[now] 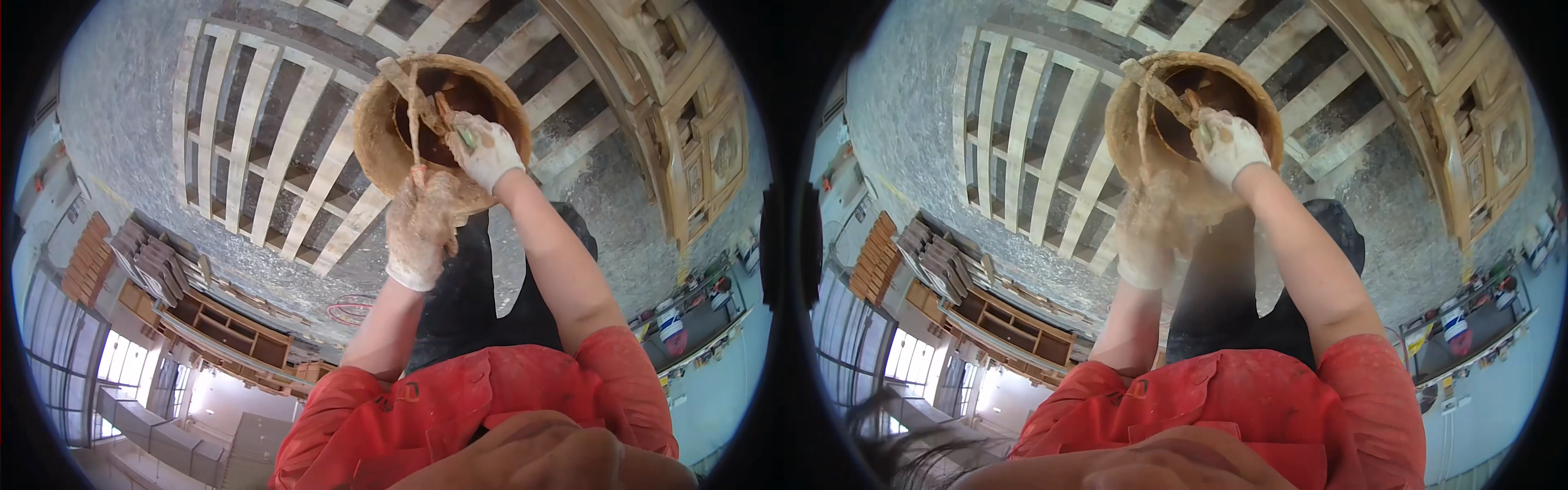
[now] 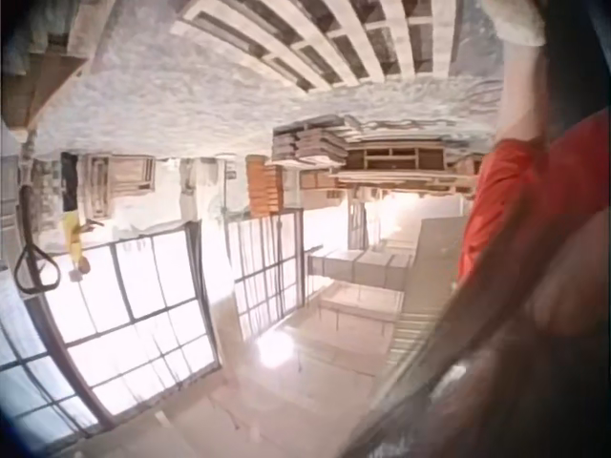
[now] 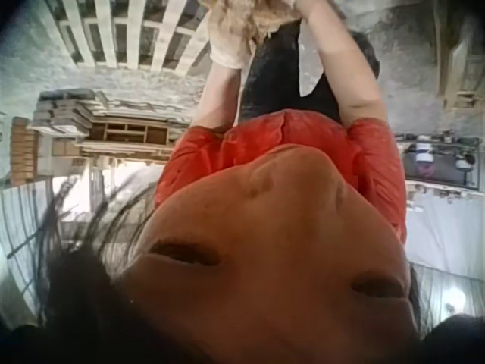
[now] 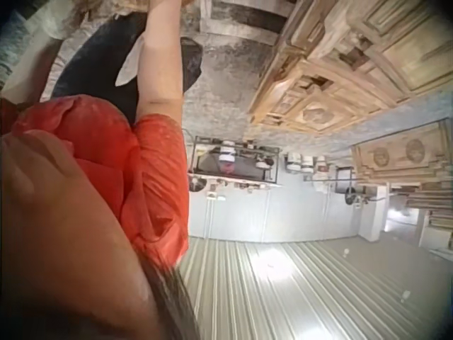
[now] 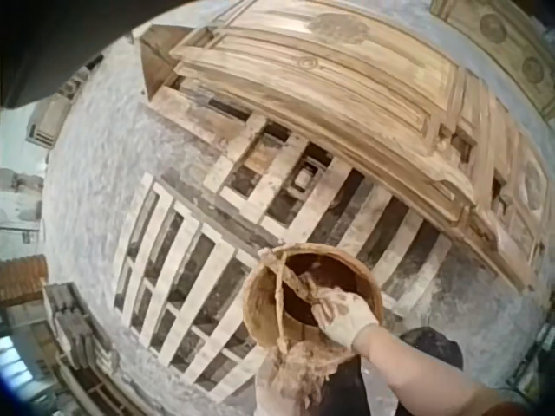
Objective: Applying stain or varnish to a wooden cabinet using a brush.
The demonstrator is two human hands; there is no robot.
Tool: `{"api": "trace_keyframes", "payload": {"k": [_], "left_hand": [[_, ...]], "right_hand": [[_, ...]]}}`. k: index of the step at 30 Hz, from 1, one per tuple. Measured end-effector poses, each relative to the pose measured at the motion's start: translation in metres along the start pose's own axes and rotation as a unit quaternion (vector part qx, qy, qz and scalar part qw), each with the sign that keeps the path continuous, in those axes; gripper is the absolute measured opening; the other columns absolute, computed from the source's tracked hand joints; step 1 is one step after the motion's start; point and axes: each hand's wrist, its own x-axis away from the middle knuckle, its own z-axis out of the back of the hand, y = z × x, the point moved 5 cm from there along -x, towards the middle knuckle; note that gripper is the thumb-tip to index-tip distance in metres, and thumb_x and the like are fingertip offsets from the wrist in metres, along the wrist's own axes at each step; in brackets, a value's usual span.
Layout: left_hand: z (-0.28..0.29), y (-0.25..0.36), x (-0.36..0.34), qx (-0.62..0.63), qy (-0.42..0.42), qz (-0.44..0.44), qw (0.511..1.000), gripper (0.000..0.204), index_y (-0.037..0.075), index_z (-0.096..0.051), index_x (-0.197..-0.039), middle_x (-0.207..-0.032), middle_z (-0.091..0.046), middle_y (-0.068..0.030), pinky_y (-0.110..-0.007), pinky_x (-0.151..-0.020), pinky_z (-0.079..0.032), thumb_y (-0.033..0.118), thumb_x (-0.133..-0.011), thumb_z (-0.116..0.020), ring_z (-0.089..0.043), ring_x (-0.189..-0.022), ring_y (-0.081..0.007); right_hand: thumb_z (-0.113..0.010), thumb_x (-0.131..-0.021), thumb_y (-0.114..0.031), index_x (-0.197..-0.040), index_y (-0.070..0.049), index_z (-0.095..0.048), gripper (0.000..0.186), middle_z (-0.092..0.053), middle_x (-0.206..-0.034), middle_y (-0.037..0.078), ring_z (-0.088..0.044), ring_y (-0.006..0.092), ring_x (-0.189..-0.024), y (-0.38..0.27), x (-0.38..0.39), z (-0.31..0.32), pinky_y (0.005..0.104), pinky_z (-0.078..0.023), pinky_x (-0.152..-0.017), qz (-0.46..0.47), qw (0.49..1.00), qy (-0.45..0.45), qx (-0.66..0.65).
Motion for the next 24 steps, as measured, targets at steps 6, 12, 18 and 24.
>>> {"api": "trace_keyframes", "payload": {"k": [6, 12, 18, 24], "left_hand": [[0.045, 0.048, -0.025, -0.074, 0.056, -0.186, 0.978, 0.019, 0.006, -0.062, -0.102, -0.065, -0.050, 0.0015, -0.018, -0.039, -0.027, 0.019, -0.090, -0.054, -0.037, -0.046, -0.0047], [0.091, 0.101, -0.045, 0.003, 0.118, -0.156, 0.981, 0.021, 0.006, -0.066, -0.100, -0.063, -0.047, 0.0029, -0.016, -0.040, -0.025, 0.020, -0.091, -0.053, -0.033, -0.045, -0.0024], [0.117, 0.152, -0.068, 0.216, 0.153, -0.072, 0.962, 0.021, 0.006, -0.065, -0.100, -0.059, -0.045, 0.0038, -0.017, -0.035, -0.024, 0.020, -0.091, -0.053, -0.029, -0.040, -0.0026], [0.129, 0.181, -0.139, 0.230, 0.155, -0.067, 0.958, 0.020, 0.007, -0.064, -0.101, -0.055, -0.044, 0.0053, -0.018, -0.031, -0.021, 0.020, -0.091, -0.052, -0.026, -0.037, -0.0027]], "right_hand": [[-0.056, -0.083, -0.021, -0.100, -0.005, -0.065, 0.025, -0.066, -0.102, 0.014, -0.062, 0.0347, -0.086, -0.041, -0.028, 0.057, 0.0380, -0.050, -0.075, 0.033, 0.998, 0.000, 0.056], [-0.059, -0.084, -0.017, -0.106, -0.003, -0.064, 0.026, -0.065, -0.103, 0.010, -0.061, 0.0237, -0.083, -0.055, -0.060, 0.094, 0.0309, -0.051, -0.071, -0.045, 0.955, -0.037, -0.291], [-0.063, -0.082, -0.013, -0.111, -0.001, -0.063, 0.032, -0.065, -0.101, 0.007, -0.060, 0.0170, -0.081, -0.083, -0.096, 0.101, 0.0267, -0.051, -0.069, -0.097, 0.837, -0.060, -0.535], [-0.065, -0.080, -0.012, -0.114, -0.001, -0.061, 0.036, -0.065, -0.099, 0.007, -0.059, 0.0150, -0.082, -0.074, -0.138, 0.083, 0.0253, -0.051, -0.069, -0.125, 0.765, -0.045, -0.630]]}}
